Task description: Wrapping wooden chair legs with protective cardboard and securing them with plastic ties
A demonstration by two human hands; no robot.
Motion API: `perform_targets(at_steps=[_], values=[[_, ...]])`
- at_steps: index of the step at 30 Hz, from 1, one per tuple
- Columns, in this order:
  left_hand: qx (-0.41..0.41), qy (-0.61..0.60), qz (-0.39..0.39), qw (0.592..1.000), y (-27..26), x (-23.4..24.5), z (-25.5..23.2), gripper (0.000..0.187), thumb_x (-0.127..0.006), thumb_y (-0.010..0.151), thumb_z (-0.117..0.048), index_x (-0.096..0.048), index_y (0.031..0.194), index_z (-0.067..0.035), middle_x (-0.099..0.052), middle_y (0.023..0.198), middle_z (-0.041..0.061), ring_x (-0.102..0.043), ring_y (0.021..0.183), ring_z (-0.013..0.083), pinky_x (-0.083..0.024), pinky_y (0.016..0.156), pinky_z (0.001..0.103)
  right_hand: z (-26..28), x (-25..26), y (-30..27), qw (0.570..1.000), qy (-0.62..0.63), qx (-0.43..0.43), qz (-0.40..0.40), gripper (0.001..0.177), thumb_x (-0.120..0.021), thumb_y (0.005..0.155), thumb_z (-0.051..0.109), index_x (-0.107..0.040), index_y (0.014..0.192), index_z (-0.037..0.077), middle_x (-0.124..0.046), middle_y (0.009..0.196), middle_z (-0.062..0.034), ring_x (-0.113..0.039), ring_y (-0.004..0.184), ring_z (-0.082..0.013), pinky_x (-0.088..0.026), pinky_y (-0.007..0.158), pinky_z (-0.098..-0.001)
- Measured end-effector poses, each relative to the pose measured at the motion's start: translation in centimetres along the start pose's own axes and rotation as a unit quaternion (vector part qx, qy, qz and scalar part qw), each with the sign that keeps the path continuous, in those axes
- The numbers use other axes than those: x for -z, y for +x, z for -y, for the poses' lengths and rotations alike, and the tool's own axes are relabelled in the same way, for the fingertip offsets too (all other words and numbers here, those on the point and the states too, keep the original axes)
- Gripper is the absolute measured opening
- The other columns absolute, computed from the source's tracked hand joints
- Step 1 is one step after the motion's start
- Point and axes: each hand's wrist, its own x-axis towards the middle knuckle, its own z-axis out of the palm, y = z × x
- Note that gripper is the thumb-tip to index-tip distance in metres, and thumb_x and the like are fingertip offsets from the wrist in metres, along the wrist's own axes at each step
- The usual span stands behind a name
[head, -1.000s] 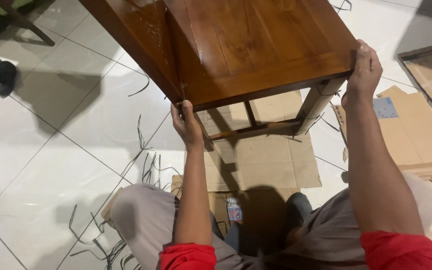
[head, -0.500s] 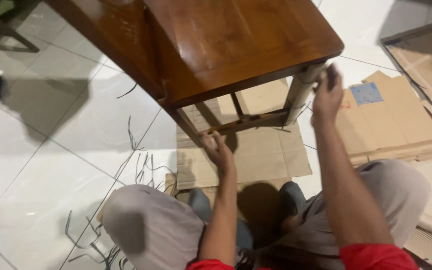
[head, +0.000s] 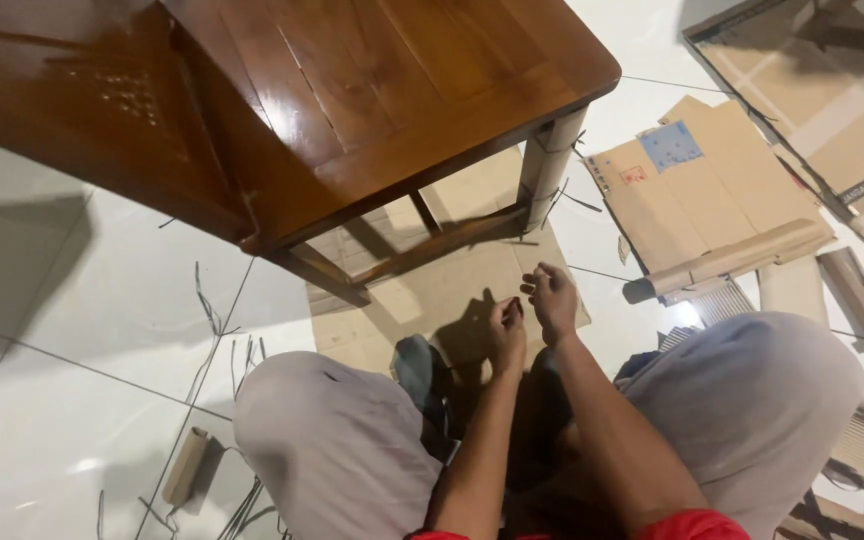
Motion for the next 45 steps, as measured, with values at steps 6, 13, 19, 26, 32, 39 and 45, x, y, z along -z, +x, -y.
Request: perform_targets(at_steps=[6, 13, 19, 26, 32, 39, 45], values=[[0.09, 0.131, 0.053, 0.986, 0.4, -1.7, 2.9, 0.029, -0.059, 0.098, -0.03, -0.069, 0.125, -0.025, -0.072, 0.119, 0.007, -0.068, 0.118, 0.025, -0.051, 0.102, 0.044, -1.8, 0.2, 0.0, 0.997, -0.071, -0.041, -0.005, 0.038, -0.061, 0.103, 0.031, -0.064, 0.135, 0.01, -0.078, 0.104, -0.0155, -0.078, 0.092, -0.0272, -0.062, 0.082, -0.0415], [0.082, 0.234, 0.121, 0.961, 0.0, -0.5, 1.6, 0.026, -0.06, 0.097, -0.027, -0.07, 0.119, -0.02, -0.073, 0.117, 0.009, -0.067, 0.118, 0.0292, -0.051, 0.102, 0.046, -0.9, 0.7, -1.3, 0.982, -0.163, -0.089, -0.02, 0.042, -0.058, 0.1, 0.04, -0.069, 0.132, 0.016, -0.08, 0.1, -0.0066, -0.076, 0.098, -0.026, -0.059, 0.092, -0.0457], [0.063, 0.32, 0.213, 0.921, -1.1, -1.7, 0.9, 0.023, -0.062, 0.095, -0.025, -0.071, 0.115, -0.017, -0.074, 0.116, 0.011, -0.067, 0.119, 0.0326, -0.052, 0.103, 0.047, -2.7, 4.4, -0.8, 0.975, -0.19, -0.096, -0.061, 0.039, -0.058, 0.099, 0.038, -0.073, 0.128, 0.017, -0.08, 0.106, -0.0047, -0.073, 0.108, -0.0302, -0.054, 0.1, -0.0461], [-0.031, 0.446, 0.233, 0.864, 1.4, -2.8, 11.7, 0.023, -0.058, 0.092, -0.049, -0.075, 0.095, -0.033, -0.079, 0.095, 0.0, -0.075, 0.099, 0.0247, -0.059, 0.087, 0.038, -7.6, 10.9, 1.3, 0.969, -0.146, -0.139, -0.145, 0.035, -0.061, 0.096, 0.034, -0.074, 0.125, 0.017, -0.081, 0.101, -0.0046, -0.077, 0.097, -0.0217, -0.057, 0.094, -0.039], [-0.041, 0.484, 0.295, 0.823, -0.5, -4.0, 8.1, 0.024, -0.054, 0.09, -0.04, -0.073, 0.094, -0.026, -0.079, 0.092, 0.005, -0.075, 0.097, 0.0306, -0.058, 0.087, 0.042, -10.7, 15.0, 2.2, 0.947, -0.136, -0.18, -0.228, 0.032, -0.066, 0.093, 0.034, -0.074, 0.122, 0.021, -0.08, 0.097, -0.0012, -0.077, 0.092, -0.017, -0.06, 0.084, -0.035], [-0.066, 0.49, 0.332, 0.804, -2.2, -4.0, 9.2, 0.021, -0.058, 0.09, -0.041, -0.072, 0.094, -0.027, -0.078, 0.097, 0.002, -0.074, 0.102, 0.0258, -0.058, 0.088, 0.042, -8.0, 17.4, 0.3, 0.916, -0.145, -0.179, -0.329, 0.049, -0.069, 0.095, 0.035, -0.065, 0.14, 0.016, -0.074, 0.12, -0.0139, -0.068, 0.119, -0.0295, -0.054, 0.101, -0.042], [-0.064, 0.471, 0.326, 0.817, -1.7, -3.8, 9.0, 0.028, -0.057, 0.09, -0.041, -0.074, 0.097, -0.02, -0.078, 0.099, 0.011, -0.074, 0.101, 0.0335, -0.058, 0.089, 0.048, -7.2, 20.5, 2.3, 0.893, 0.005, -0.162, -0.42, 0.058, -0.069, 0.099, 0.031, -0.048, 0.153, 0.029, -0.056, 0.144, -0.0199, -0.054, 0.135, -0.0351, -0.05, 0.11, -0.0465]])
